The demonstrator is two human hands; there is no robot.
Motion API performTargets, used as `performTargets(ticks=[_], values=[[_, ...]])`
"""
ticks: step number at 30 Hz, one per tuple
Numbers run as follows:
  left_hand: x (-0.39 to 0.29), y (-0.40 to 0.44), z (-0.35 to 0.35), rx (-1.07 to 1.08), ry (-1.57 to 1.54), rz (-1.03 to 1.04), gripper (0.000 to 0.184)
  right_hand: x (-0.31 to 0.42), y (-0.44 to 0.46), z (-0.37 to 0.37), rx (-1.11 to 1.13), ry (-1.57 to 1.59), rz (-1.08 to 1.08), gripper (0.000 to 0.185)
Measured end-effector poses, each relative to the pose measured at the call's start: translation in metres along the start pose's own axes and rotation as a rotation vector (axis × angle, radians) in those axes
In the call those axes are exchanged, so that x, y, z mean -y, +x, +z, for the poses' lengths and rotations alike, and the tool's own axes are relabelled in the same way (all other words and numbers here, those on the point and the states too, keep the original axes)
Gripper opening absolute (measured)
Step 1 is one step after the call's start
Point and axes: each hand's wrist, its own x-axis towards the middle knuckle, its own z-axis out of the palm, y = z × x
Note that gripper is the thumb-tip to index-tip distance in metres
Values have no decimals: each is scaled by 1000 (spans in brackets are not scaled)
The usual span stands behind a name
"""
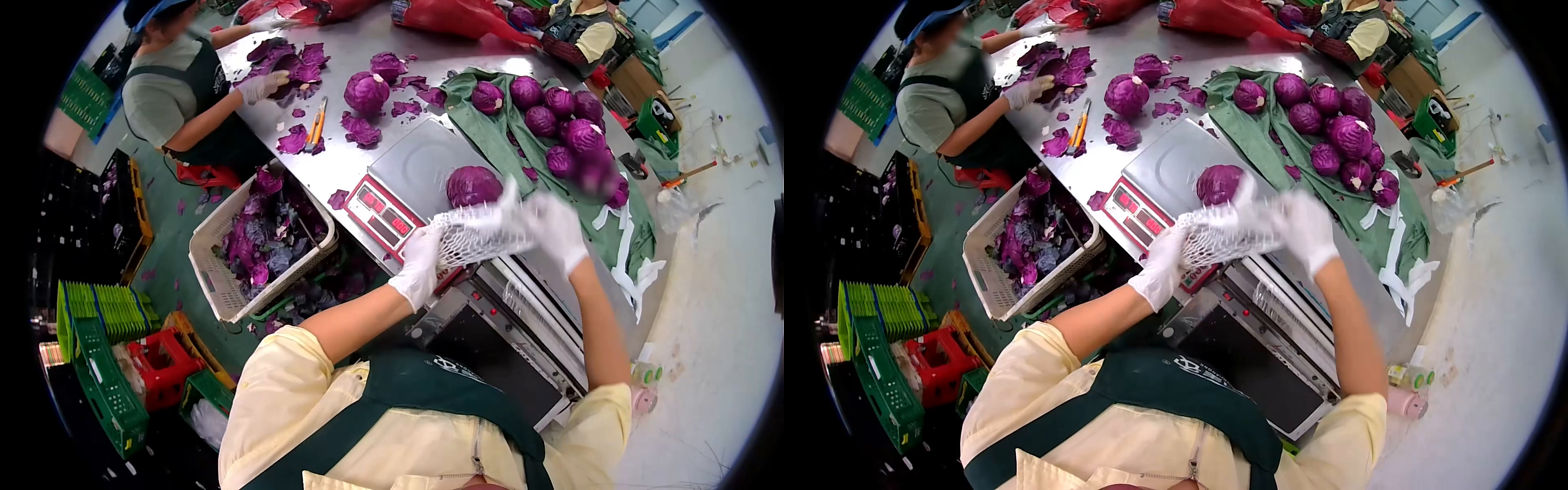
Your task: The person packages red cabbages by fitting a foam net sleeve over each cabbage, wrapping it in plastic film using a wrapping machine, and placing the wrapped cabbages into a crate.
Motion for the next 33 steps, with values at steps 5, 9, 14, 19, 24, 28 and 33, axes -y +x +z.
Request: performTargets(ticks=[5, 9, 14, 19, 24, 28, 33], values=[[4, 51, 28, 100, -343, -265, 58, 8, 126, 29, -81, -110, 105, 31], [38, 117, 21, 118, -128, -275, 55, -21, 139, 80, 333, 428, -98, 32], [-17, 30, 19, 295, -21, -40, 73, 42, 55, 30, 27, 807, 272, 31], [-56, -14, 0, 619, -223, -374, 79, 78, -50, -4, -121, 1448, 460, 25], [-45, -68, -7, 541, -46, -393, 64, 63, -134, 10, 89, 1921, 427, 34], [3, -86, -25, 749, -369, -480, 36, 68, -195, 30, 8, 1644, 747, 29], [59, -132, 33, 586, 33, -92, 52, 76, -254, 14, -16, 2239, 652, 50]])
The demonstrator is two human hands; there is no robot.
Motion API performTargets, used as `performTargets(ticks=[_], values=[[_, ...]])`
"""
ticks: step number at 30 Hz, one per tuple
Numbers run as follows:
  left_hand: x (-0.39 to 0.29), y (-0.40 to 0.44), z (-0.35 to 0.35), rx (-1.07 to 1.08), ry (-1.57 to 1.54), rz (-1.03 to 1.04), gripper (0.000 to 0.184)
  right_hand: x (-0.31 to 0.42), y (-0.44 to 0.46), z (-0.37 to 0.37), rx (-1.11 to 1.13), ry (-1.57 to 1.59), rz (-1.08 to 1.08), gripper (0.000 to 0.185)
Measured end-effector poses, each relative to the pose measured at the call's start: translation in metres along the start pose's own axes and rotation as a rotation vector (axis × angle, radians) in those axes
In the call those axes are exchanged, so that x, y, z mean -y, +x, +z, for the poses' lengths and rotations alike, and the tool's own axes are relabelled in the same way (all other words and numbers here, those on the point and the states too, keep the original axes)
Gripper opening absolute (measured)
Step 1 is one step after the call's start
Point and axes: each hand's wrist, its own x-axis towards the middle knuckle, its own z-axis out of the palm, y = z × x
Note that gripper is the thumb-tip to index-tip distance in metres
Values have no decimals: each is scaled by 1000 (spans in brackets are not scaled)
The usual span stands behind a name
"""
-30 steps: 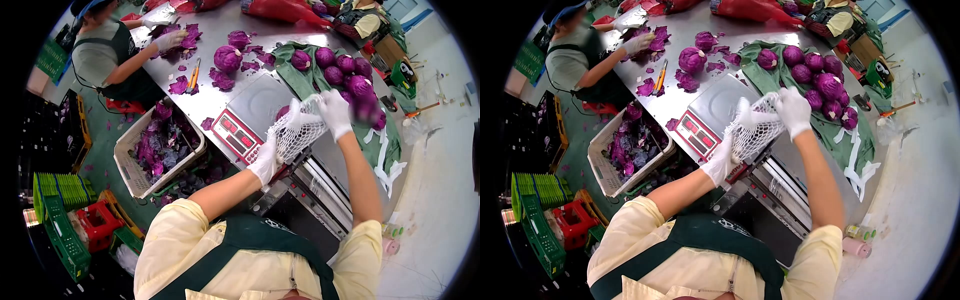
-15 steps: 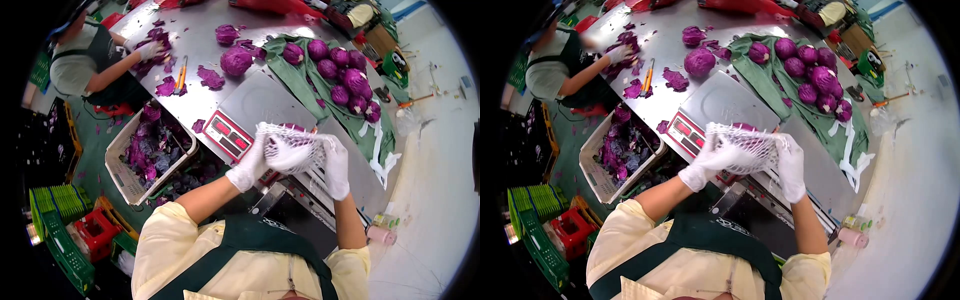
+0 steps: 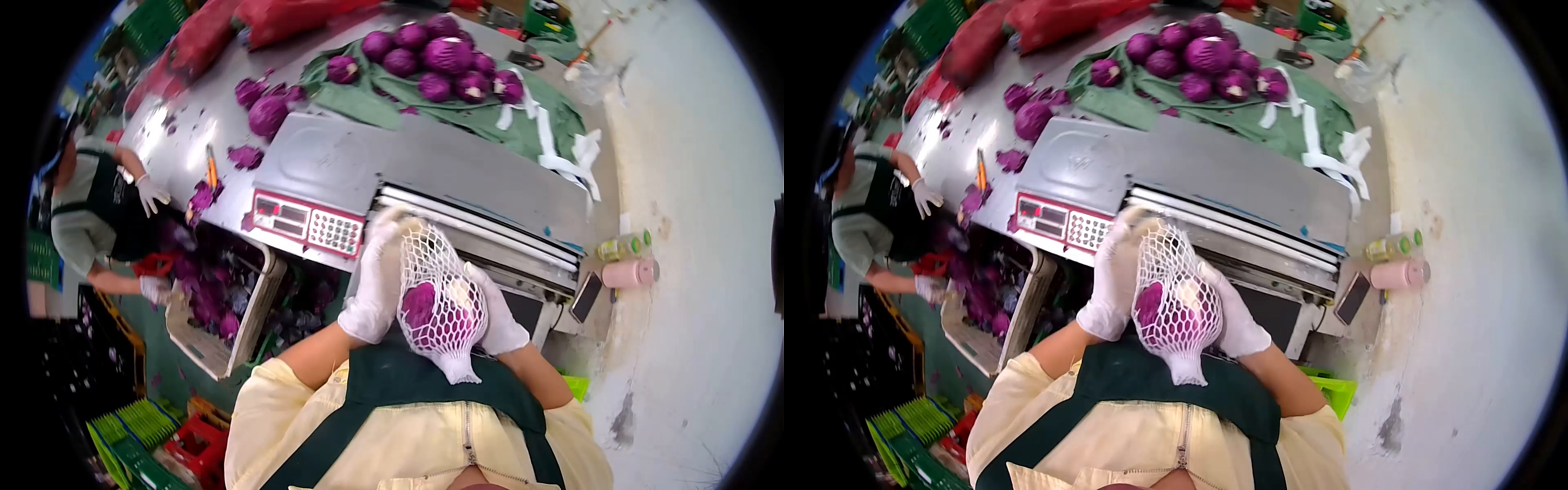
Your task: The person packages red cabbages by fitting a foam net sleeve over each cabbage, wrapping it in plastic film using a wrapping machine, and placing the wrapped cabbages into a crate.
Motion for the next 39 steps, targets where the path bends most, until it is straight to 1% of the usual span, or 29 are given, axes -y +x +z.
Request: performTargets(ticks=[1, 3, 4, 5, 6, 7, 8, 9, 11, 13, 16, 17, 19, 21, 22, 23, 24, 25, 26, 27, 28, 29, 31, 32, 33, 35, 36, 37, 39], values=[[4, -4, 16, -134, 302, 202, 47, 5, 1, -22, -17, 57, -38, 48], [13, -7, 33, -151, 603, 470, 48, 34, -7, -29, 62, 23, -272, 46], [22, -5, 49, 20, 585, 415, 43, 49, -3, -38, 33, 7, -338, 46], [36, 8, 64, 217, 476, 236, 34, 64, 12, -56, 51, 7, -318, 47], [55, 24, 74, 197, 577, 297, 32, 79, 25, -64, 45, 48, -365, 53], [69, 44, 85, 177, 674, 368, 30, 90, 52, -87, -131, -43, -538, 61], [72, 68, 97, 174, 594, 306, 27, 107, 55, -75, -216, -103, -630, 68], [72, 91, 110, 172, 518, 242, 25, 123, 59, -70, -277, -94, -657, 63], [83, 131, 122, 84, 520, 155, 24, 150, 106, -113, -345, -44, -697, 33], [92, 157, 124, 40, 586, 81, 28, 166, 151, -164, -298, -29, -657, 20], [118, 195, 88, 138, 643, -18, 39, 167, 150, -178, -411, -298, -724, 17], [113, 192, 86, 165, 711, -55, 43, 163, 146, -183, -433, -445, -776, 17], [84, 177, 86, 290, 821, -137, 45, 162, 135, -194, -358, -483, -695, 26], [69, 173, 70, 289, 1086, 309, 40, 162, 124, -188, -398, -476, -607, 24], [54, 173, 61, 304, 1187, 410, 38, 162, 114, -182, -406, -476, -593, 24], [38, 174, 49, 359, 1241, 460, 39, 163, 100, -175, -488, -693, -652, 23], [12, 157, 55, 388, 1288, 344, 41, 165, 84, -168, -565, -913, -707, 22], [-8, 157, 37, 504, 1587, 417, 43, 171, 62, -163, -615, -1311, -820, 23], [-30, 142, 31, 616, 1845, 611, 43, 171, 38, -159, -604, -1350, -810, 24], [-47, 141, 17, 759, 2001, 700, 47, 176, 17, -168, -470, -1500, -865, 27], [-62, 138, 7, 849, 2181, 700, 50, 184, -5, -172, -409, -1877, -890, 39], [-70, 134, -1, 942, 2360, 697, 54, 189, -23, -171, -403, -1881, -879, 39], [-75, 131, -9, 1013, 2444, 717, 56, 191, -52, -171, -275, -2507, -548, 54], [-75, 130, -9, 1087, 2532, 748, 58, 188, -57, -181, -236, -2592, -512, 64], [-70, 129, -6, 1089, 2528, 751, 58, 183, -58, -184, -239, -2594, -509, 64], [-53, 126, 17, 1253, 2530, 803, 57, 177, -56, -185, -7, -2689, -514, 55], [-41, 128, 17, 1276, 2463, 829, 47, 173, -52, -185, 38, -2718, -471, 41], [-30, 132, 12, 1280, 2462, 839, 47, 168, -47, -193, 27, -2720, -472, 41], [-11, 134, 5, 1253, 2153, 1091, 35, 158, -36, -212, 76, -2618, -606, 27]])
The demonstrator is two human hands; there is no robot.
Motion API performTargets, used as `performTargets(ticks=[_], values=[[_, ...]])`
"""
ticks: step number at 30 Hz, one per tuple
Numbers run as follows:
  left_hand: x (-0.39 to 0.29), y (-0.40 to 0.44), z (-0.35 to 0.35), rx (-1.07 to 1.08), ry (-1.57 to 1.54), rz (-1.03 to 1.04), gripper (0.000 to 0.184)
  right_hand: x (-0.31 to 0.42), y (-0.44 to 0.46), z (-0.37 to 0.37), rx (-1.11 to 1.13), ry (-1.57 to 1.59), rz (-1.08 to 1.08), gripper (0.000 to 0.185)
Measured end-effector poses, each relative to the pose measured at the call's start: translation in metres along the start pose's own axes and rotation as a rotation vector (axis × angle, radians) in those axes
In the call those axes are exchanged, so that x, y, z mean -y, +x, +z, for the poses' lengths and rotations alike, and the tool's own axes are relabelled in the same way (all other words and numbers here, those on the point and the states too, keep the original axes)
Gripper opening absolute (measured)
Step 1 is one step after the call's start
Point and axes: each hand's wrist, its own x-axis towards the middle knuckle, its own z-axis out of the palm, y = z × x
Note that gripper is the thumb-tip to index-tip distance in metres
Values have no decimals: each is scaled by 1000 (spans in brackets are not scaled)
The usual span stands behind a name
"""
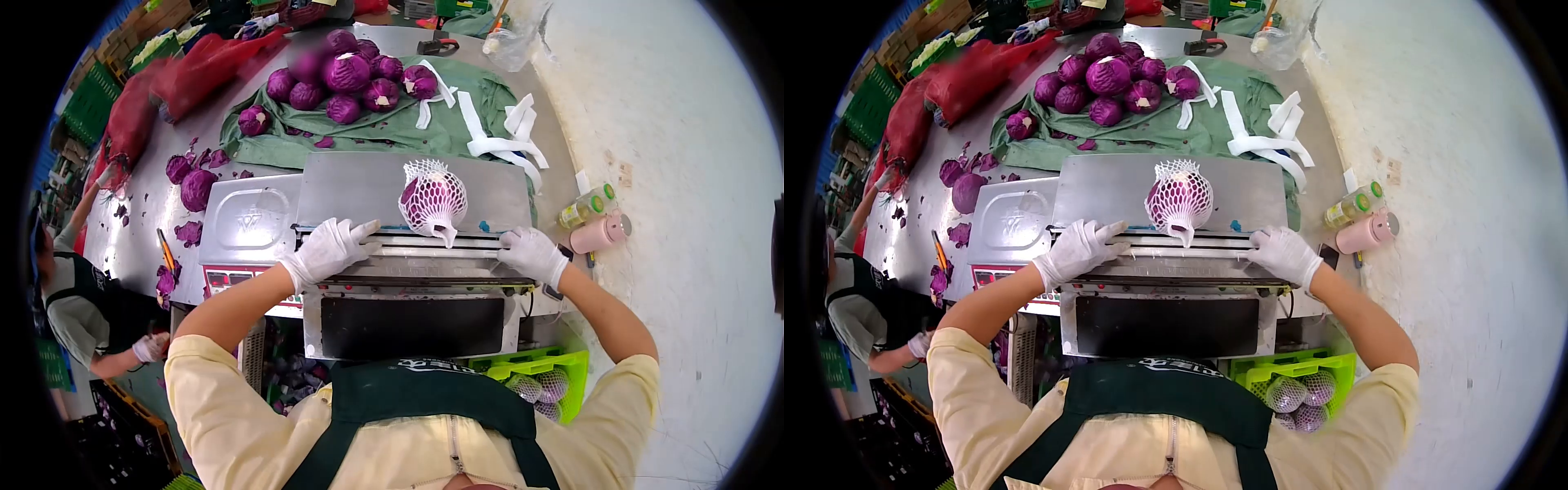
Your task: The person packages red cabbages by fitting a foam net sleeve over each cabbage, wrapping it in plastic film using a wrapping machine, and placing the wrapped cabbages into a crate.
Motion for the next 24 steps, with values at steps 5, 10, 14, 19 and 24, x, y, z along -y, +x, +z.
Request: performTargets(ticks=[5, 10, 14, 19, 24], values=[[-33, -10, -44, 92, -1245, -936, 16, 42, -17, -47, -108, 1145, 547, 8], [-27, 2, -72, -654, -1331, -669, 19, 15, -6, -106, -675, 1459, 584, 6], [13, 71, -53, -395, -667, -318, 95, -45, 66, -64, -842, 726, 473, 20], [29, 112, 22, -157, -931, -352, 103, -34, 129, -16, -394, 536, 84, 59], [4, 110, 17, 82, -1575, -749, 64, -10, 93, -25, -55, 1503, 200, 72]])
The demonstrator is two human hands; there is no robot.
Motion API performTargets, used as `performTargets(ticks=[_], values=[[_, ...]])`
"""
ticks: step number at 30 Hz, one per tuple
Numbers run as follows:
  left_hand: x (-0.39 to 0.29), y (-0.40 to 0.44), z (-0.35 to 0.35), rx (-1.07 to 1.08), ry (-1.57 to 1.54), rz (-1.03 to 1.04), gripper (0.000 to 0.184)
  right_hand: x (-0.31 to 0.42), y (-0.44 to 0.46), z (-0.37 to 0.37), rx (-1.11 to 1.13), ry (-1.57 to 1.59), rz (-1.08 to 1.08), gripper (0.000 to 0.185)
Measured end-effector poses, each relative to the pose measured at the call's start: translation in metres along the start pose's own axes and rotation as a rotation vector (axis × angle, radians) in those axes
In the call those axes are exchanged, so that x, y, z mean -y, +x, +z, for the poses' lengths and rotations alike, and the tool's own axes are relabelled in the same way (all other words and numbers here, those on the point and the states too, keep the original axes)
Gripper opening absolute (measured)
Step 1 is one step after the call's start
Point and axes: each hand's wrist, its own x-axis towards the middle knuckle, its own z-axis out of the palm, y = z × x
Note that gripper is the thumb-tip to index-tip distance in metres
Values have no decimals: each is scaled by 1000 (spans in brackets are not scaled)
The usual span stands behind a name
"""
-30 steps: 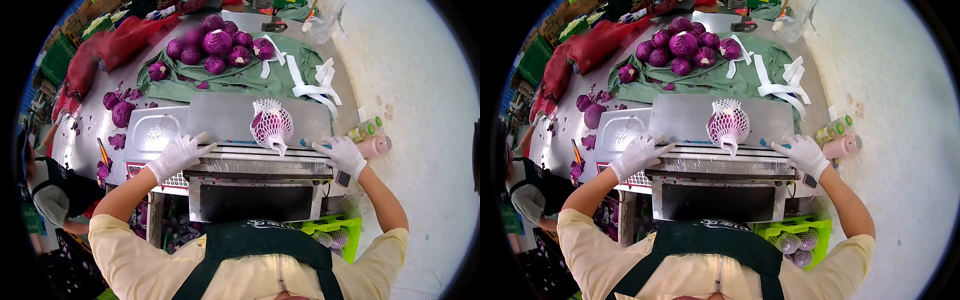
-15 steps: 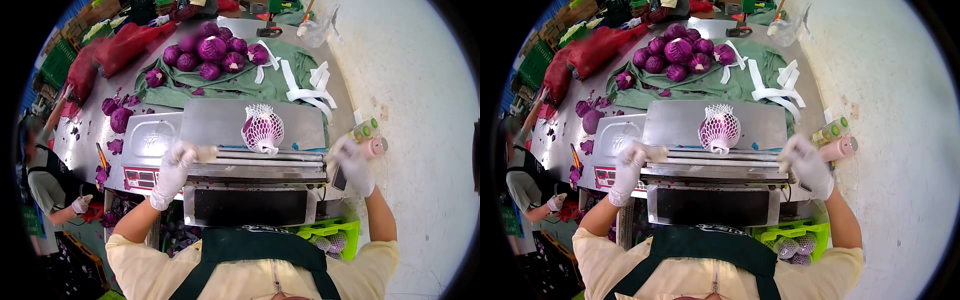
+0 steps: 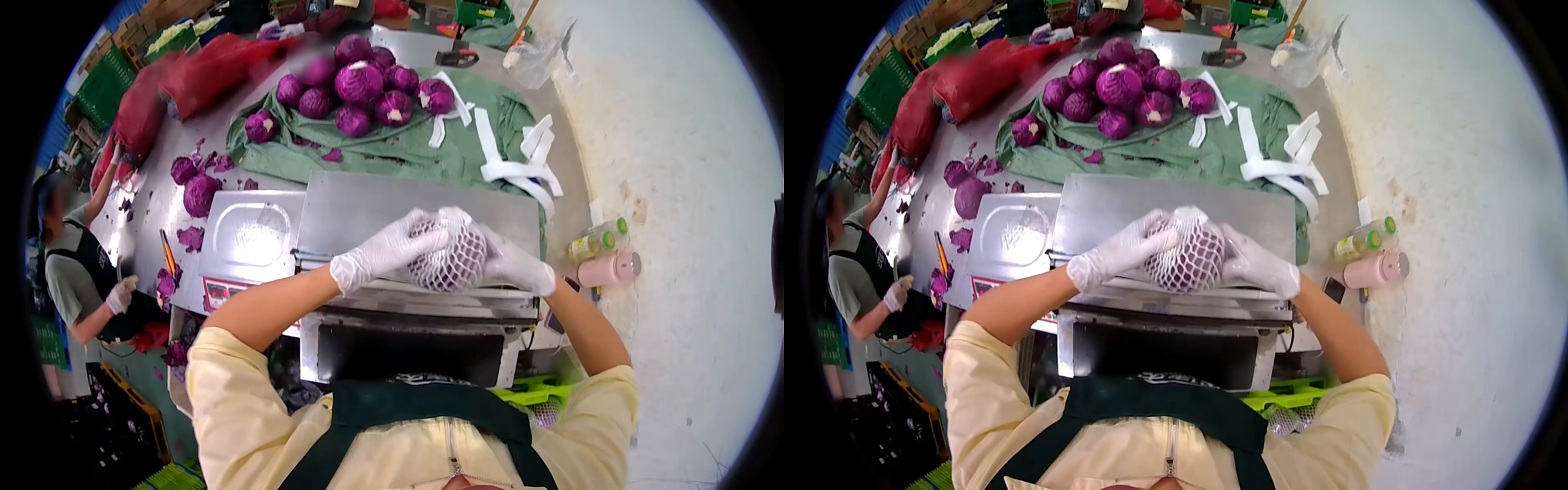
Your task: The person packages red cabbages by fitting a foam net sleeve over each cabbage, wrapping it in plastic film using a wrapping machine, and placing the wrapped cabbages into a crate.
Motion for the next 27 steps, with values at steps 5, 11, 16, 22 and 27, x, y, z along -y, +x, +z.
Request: performTargets(ticks=[5, 11, 16, 22, 27], values=[[-16, -81, 60, 343, -690, -697, 80, -2, -90, 82, 136, 1036, 600, 63], [78, -117, 98, 366, -870, -665, 77, -54, -132, 151, 46, 1117, 654, 53], [82, -193, 111, -161, -140, -135, 51, -83, -149, 170, -144, 1285, 673, 44], [95, -209, 111, -581, -121, 18, 19, -68, -188, 201, -659, 389, 367, 27], [81, -203, 112, -700, -836, -322, 24, -55, -205, 183, -783, 814, 538, 31]])
